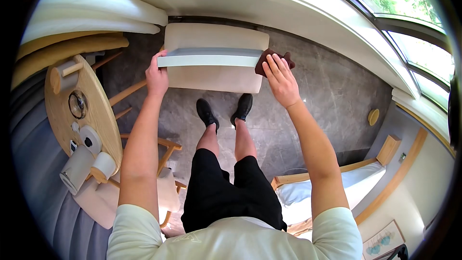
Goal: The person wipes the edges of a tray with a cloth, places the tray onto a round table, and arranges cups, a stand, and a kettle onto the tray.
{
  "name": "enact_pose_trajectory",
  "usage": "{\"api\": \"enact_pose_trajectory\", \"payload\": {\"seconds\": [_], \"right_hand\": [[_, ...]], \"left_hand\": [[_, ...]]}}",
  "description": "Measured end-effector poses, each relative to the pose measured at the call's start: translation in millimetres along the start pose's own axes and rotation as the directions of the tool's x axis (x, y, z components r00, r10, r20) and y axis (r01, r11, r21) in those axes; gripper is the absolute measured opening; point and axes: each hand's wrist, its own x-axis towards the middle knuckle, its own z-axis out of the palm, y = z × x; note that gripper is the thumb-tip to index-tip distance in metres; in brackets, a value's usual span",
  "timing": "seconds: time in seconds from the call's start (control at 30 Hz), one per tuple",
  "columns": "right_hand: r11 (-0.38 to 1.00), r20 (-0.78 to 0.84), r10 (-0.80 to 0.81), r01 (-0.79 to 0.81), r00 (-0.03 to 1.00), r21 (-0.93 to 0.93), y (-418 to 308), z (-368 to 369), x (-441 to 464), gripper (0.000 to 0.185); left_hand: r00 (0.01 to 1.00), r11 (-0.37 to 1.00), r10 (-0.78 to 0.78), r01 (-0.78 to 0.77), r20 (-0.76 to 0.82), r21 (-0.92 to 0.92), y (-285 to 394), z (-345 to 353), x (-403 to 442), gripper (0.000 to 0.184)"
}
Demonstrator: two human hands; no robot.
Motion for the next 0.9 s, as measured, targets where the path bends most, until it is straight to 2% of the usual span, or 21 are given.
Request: {"api": "enact_pose_trajectory", "payload": {"seconds": [0.1, 0.37, 0.53, 0.9], "right_hand": [[1.000, 0.009, -0.014, 0.014, 1.000, -0.006, -1, -2, 6, 0.051], [0.997, 0.065, -0.076, 0.078, 0.995, -0.028, -21, -2, 28, 0.048], [1.000, 0.016, -0.024, 0.024, 1.000, 0.008, -28, 5, 34, 0.047], [0.998, -0.025, 0.039, -0.037, 0.999, 0.057, -49, 15, 48, 0.043]], "left_hand": [[0.999, 1.000, -0.024, 0.024, 0.031, 0.007, -4, 0, 3, 0.024], [1.000, 1.000, 0.022, -0.022, -0.010, -0.014, -8, 5, 5, 0.033], [1.000, 1.000, -0.024, 0.024, 0.011, 0.009, -5, 3, 6, 0.034], [1.000, 1.000, 0.011, -0.011, -0.005, 0.003, -6, 4, 4, 0.035]]}}
